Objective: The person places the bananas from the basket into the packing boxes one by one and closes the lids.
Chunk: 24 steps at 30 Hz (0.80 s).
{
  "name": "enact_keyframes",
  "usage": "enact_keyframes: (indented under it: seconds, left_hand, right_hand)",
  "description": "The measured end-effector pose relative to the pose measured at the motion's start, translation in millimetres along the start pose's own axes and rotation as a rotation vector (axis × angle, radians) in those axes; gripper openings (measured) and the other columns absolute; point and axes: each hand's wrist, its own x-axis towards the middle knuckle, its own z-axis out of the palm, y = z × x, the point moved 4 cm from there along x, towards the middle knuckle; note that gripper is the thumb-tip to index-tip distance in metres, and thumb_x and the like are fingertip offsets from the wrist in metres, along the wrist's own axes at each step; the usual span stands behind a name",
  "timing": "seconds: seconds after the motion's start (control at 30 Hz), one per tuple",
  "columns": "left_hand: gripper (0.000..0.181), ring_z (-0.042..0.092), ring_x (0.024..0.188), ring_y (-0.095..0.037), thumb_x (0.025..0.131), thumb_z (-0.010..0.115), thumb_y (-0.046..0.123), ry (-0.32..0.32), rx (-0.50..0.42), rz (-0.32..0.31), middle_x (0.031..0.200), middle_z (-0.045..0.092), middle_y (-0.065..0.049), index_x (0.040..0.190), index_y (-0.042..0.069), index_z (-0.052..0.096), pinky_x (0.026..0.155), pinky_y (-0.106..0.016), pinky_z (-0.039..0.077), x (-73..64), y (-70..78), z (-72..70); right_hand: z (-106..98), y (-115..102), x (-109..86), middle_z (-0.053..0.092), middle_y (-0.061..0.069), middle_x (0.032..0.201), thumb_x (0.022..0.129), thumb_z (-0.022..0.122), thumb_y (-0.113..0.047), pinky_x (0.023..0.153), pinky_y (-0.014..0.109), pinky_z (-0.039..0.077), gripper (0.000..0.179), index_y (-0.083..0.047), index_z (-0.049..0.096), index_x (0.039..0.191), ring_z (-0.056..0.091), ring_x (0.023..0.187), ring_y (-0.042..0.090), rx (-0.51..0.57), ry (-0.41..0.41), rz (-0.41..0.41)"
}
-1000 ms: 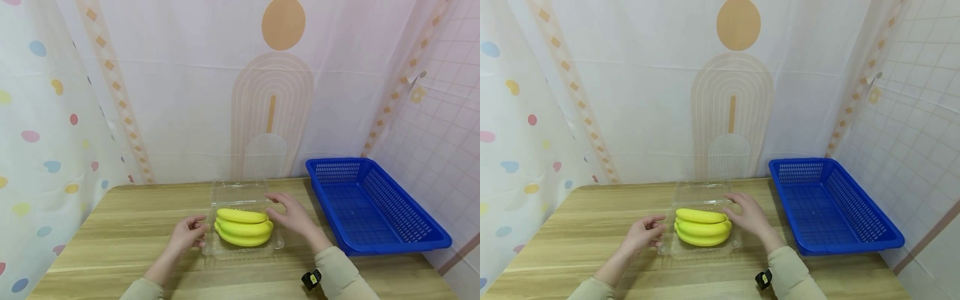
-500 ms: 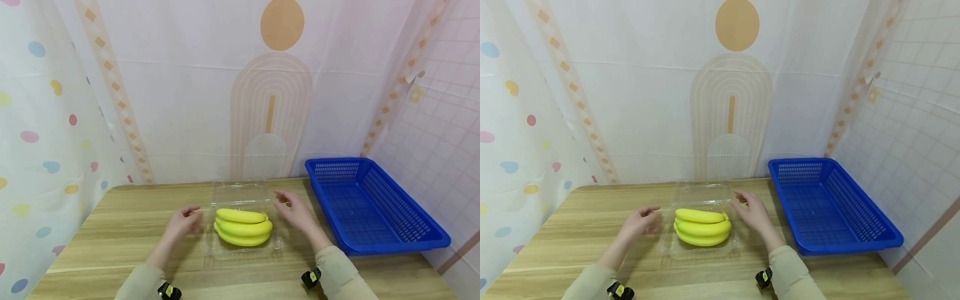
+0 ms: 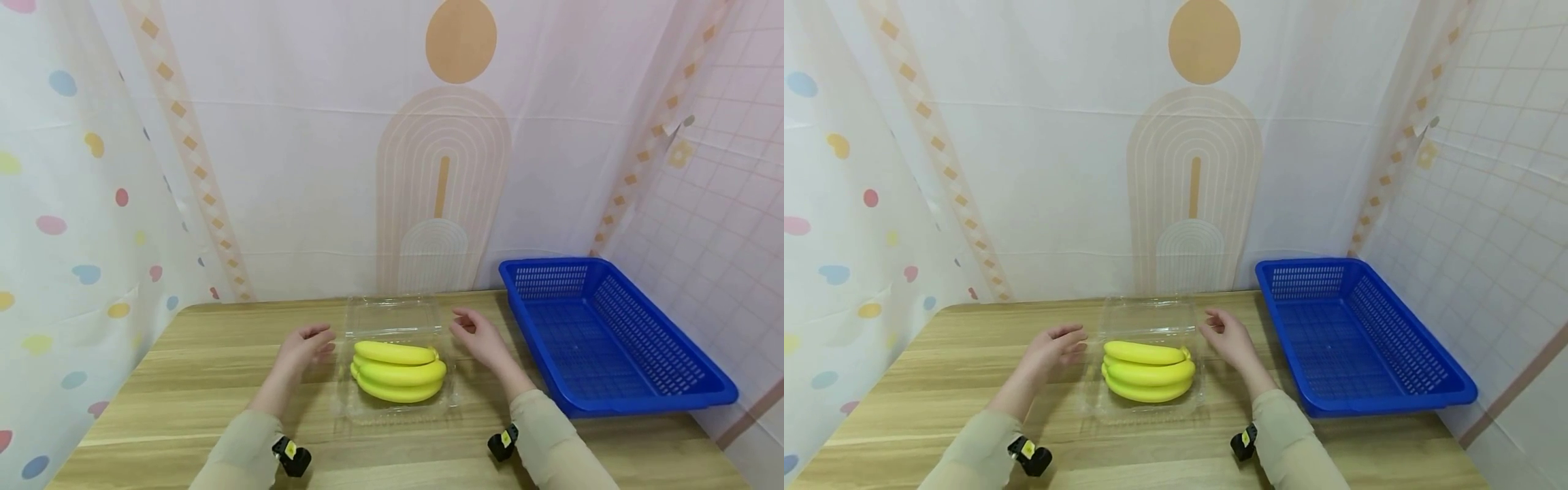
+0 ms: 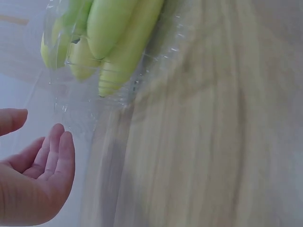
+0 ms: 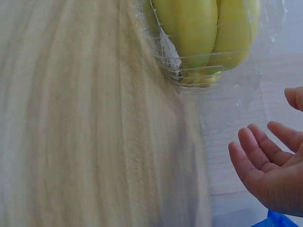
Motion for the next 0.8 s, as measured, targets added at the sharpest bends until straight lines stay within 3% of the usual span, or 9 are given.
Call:
enact_keyframes:
  seconds: [0.2, 0.53, 0.67, 0.8]
  left_hand:
    - [0.054, 0.062, 0.112, -0.027, 0.1, 0.059, 0.013, -0.043, -0.12, -0.066, 0.14, 0.048, -0.029, 0.144, -0.01, 0.038, 0.095, -0.036, 0.054, 9.0, -1.6, 4.8]
    - [0.054, 0.055, 0.123, -0.031, 0.101, 0.057, 0.014, -0.093, -0.129, -0.076, 0.141, 0.05, -0.026, 0.145, -0.011, 0.037, 0.097, -0.034, 0.052, 18.5, -4.5, 9.4]
    - [0.054, 0.047, 0.132, -0.037, 0.102, 0.056, 0.014, -0.11, -0.155, -0.094, 0.145, 0.044, -0.028, 0.146, -0.011, 0.035, 0.104, -0.04, 0.047, 20.4, -3.6, 12.1]
    - [0.055, 0.042, 0.135, -0.04, 0.103, 0.053, 0.013, -0.124, -0.18, -0.115, 0.148, 0.039, -0.029, 0.147, -0.011, 0.032, 0.107, -0.042, 0.044, 24.9, -5.2, 13.7]
  right_hand:
    - [5, 9, 6.9, 0.06, 0.027, 0.12, 0.1, 0.058, -0.01, 0.086, 0.043, 0.058, 0.042, 0.012, 0.05, 0.135, 0.059, 0.108, 0.038, 0.148, -0.032, 0.129]
    - [15, 17, 17.2, 0.051, 0.033, 0.133, 0.101, 0.054, -0.011, 0.098, 0.049, 0.051, 0.044, 0.015, 0.046, 0.135, 0.055, 0.119, 0.045, 0.317, -0.075, 0.241]
    - [19, 18, 19.9, 0.053, 0.034, 0.13, 0.102, 0.052, -0.012, 0.098, 0.047, 0.051, 0.043, 0.017, 0.046, 0.133, 0.057, 0.117, 0.043, 0.363, -0.094, 0.283]
    - [21, 19, 23.1, 0.054, 0.033, 0.127, 0.104, 0.05, -0.013, 0.098, 0.044, 0.051, 0.046, 0.019, 0.04, 0.136, 0.06, 0.108, 0.032, 0.434, -0.106, 0.336]
